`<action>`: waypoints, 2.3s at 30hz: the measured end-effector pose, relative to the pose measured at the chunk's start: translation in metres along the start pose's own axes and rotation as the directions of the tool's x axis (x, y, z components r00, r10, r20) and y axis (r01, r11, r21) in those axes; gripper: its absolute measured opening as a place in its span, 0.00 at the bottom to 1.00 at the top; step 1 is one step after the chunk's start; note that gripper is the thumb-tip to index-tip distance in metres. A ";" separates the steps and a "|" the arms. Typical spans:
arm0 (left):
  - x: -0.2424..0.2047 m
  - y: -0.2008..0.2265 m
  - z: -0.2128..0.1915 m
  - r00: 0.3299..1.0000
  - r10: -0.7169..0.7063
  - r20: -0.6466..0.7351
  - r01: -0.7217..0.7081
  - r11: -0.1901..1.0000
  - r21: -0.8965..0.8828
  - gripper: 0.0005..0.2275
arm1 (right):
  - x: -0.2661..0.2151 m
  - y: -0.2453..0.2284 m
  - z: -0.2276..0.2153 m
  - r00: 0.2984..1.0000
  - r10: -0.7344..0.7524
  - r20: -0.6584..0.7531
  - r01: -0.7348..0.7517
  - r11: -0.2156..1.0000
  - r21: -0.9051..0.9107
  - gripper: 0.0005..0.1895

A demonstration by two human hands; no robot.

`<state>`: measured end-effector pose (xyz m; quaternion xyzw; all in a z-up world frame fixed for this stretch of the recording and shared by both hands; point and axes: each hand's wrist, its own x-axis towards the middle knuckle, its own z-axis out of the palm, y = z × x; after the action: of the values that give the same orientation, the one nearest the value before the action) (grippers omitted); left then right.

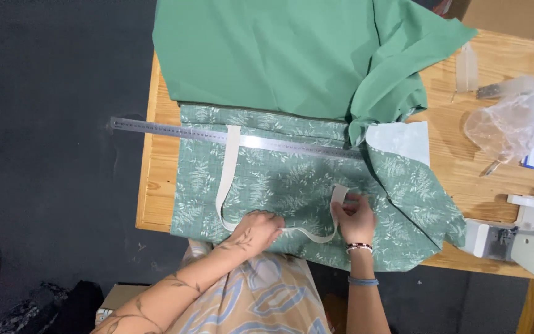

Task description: The person measures and pins white fabric straps onto a green patterned tote bag using a metal ruler and straight pins. They repeatedly adjust the ruler to align the straps and secure them in place with pins on a wooden work table.

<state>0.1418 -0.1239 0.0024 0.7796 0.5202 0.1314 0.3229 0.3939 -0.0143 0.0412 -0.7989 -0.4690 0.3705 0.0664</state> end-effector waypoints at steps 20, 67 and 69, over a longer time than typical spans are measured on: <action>0.065 0.031 -0.040 0.827 -0.254 0.502 0.366 0.921 -0.135 0.18 | 0.068 -0.040 0.007 0.952 -0.303 0.049 0.271 0.904 0.331 0.17; 0.091 -0.029 -0.071 0.778 -0.144 -0.611 0.215 0.976 0.044 0.12 | 0.064 -0.051 0.042 0.704 -0.691 -0.167 0.704 0.710 0.030 0.10; 0.066 -0.040 -0.079 0.748 -0.192 -0.635 0.317 0.944 0.088 0.12 | 0.063 -0.053 0.041 0.689 -0.706 -0.164 0.717 0.697 0.010 0.10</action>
<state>0.0979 -0.0262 0.0280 0.6417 0.7088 0.2836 0.0732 0.3477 0.0551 0.0021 -0.5768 -0.7217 0.2726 0.2687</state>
